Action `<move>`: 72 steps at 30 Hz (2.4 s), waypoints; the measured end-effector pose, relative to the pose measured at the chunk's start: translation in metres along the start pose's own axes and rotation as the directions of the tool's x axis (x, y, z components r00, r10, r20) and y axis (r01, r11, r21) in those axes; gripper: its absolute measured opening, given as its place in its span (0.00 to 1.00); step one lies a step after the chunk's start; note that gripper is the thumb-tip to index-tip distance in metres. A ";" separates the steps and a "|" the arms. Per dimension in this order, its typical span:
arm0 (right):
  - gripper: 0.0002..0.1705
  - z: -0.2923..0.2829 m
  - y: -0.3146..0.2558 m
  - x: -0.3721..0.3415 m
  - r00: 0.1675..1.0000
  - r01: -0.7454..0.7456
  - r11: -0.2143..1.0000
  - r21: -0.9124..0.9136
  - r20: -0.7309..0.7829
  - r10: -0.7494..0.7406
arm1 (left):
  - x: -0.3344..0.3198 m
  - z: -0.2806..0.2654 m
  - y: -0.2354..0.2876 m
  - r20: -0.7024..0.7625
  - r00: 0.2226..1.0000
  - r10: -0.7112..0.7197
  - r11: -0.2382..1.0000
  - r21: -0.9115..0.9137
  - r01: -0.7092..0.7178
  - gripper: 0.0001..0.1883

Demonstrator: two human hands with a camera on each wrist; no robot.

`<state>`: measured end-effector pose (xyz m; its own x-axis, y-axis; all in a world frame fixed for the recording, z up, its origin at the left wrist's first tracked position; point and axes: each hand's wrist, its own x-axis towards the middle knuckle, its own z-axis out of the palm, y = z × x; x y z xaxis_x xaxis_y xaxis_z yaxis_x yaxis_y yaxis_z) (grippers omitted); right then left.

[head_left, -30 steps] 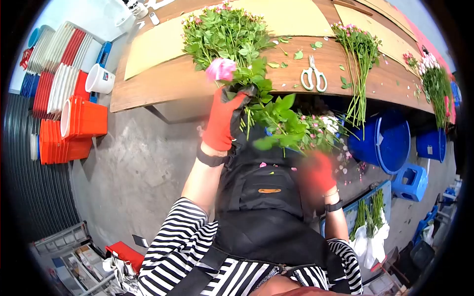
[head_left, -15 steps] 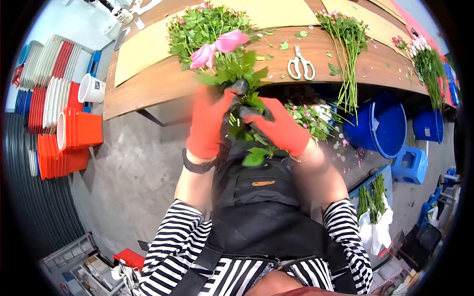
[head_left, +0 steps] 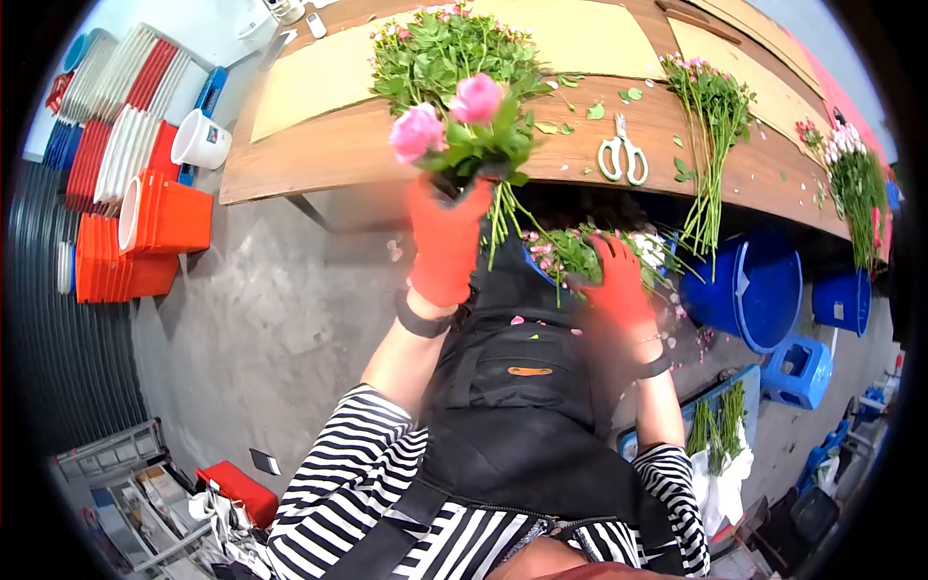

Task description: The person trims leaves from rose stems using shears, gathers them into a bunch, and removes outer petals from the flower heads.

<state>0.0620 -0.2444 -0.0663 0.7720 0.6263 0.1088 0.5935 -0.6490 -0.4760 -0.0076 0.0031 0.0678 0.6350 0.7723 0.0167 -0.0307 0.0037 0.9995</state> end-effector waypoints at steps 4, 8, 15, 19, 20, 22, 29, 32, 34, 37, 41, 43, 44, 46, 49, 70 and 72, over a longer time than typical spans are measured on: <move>0.28 -0.054 -0.051 0.024 0.975 0.076 0.910 0.407 -0.222 0.018 | -0.027 0.015 -0.022 0.041 0.964 0.262 0.965 -0.028 -0.261 0.21; 0.23 -0.091 -0.087 0.024 0.937 0.142 0.747 0.650 -0.331 0.110 | -0.039 0.019 -0.004 0.335 0.874 0.353 0.929 -0.017 -0.369 0.16; 0.31 -0.132 -0.087 0.025 0.987 0.096 0.357 0.929 -0.135 0.085 | -0.040 0.019 -0.012 0.670 0.621 0.406 0.885 -0.119 -0.451 0.19; 0.37 -0.162 -0.107 0.032 0.985 0.092 0.463 0.882 -0.013 -0.171 | -0.048 0.002 -0.037 0.883 0.448 0.138 0.990 -0.124 -0.062 0.38; 0.35 -0.161 -0.105 0.035 0.952 0.262 0.631 0.730 -0.086 -0.295 | -0.048 0.003 -0.033 0.875 0.432 0.217 0.973 -0.160 -0.165 0.38; 0.32 -0.154 -0.102 0.033 0.950 0.278 0.705 0.653 -0.078 -0.302 | -0.051 0.001 -0.028 0.865 0.446 0.231 0.965 -0.145 -0.219 0.36; 0.32 -0.131 -0.107 0.025 0.973 0.186 0.544 0.818 -0.229 0.011 | -0.047 0.015 0.009 0.710 0.697 0.100 0.957 -0.260 0.128 0.22; 0.33 -0.135 -0.119 0.027 0.945 0.245 0.761 0.601 -0.323 -0.049 | -0.056 0.020 0.012 0.627 0.778 0.031 0.955 -0.250 0.163 0.20; 0.34 -0.128 -0.120 0.027 0.933 0.238 0.722 0.649 -0.360 0.016 | -0.059 0.022 0.012 0.589 0.808 -0.014 0.947 -0.252 0.200 0.19; 0.33 -0.125 -0.124 0.019 0.921 0.173 0.732 0.660 -0.372 0.118 | -0.059 0.023 0.007 0.546 0.838 -0.012 0.959 -0.230 0.164 0.18; 0.31 -0.121 -0.125 0.011 0.908 0.173 0.719 0.673 -0.391 0.148 | -0.063 0.025 0.006 0.476 0.875 0.087 0.993 -0.112 -0.038 0.16; 0.29 -0.120 -0.126 0.009 0.907 0.149 0.706 0.693 -0.380 0.181 | -0.067 0.027 0.007 0.456 0.872 0.176 0.984 -0.116 -0.138 0.16; 0.28 -0.119 -0.127 0.008 0.902 0.150 0.702 0.696 -0.387 0.191 | -0.068 0.027 0.009 0.454 0.876 0.163 0.986 -0.110 -0.126 0.15; 0.27 -0.119 -0.130 0.007 0.892 0.155 0.693 0.704 -0.401 0.208 | -0.069 0.028 0.012 0.447 0.884 0.138 0.990 -0.098 -0.105 0.15; 0.26 -0.116 -0.125 0.007 0.899 0.201 0.673 0.712 -0.407 0.162 | -0.068 0.026 0.007 0.472 0.868 0.152 0.985 -0.147 -0.092 0.14; 0.30 -0.123 -0.107 0.011 0.960 0.143 0.554 0.820 -0.250 0.122 | -0.060 0.022 0.020 0.766 0.612 -0.196 0.775 -0.262 0.576 0.15; 0.20 -0.123 -0.117 0.011 0.953 -0.017 0.291 0.957 -0.073 0.295 | -0.057 0.020 0.020 0.809 0.546 -0.216 0.743 -0.227 0.630 0.15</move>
<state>0.0295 -0.2148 0.0982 0.9272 0.3736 0.0266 -0.0581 0.2137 -0.9752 -0.0290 -0.0538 0.0873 0.9783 -0.0930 -0.1852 0.2016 0.6332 0.7472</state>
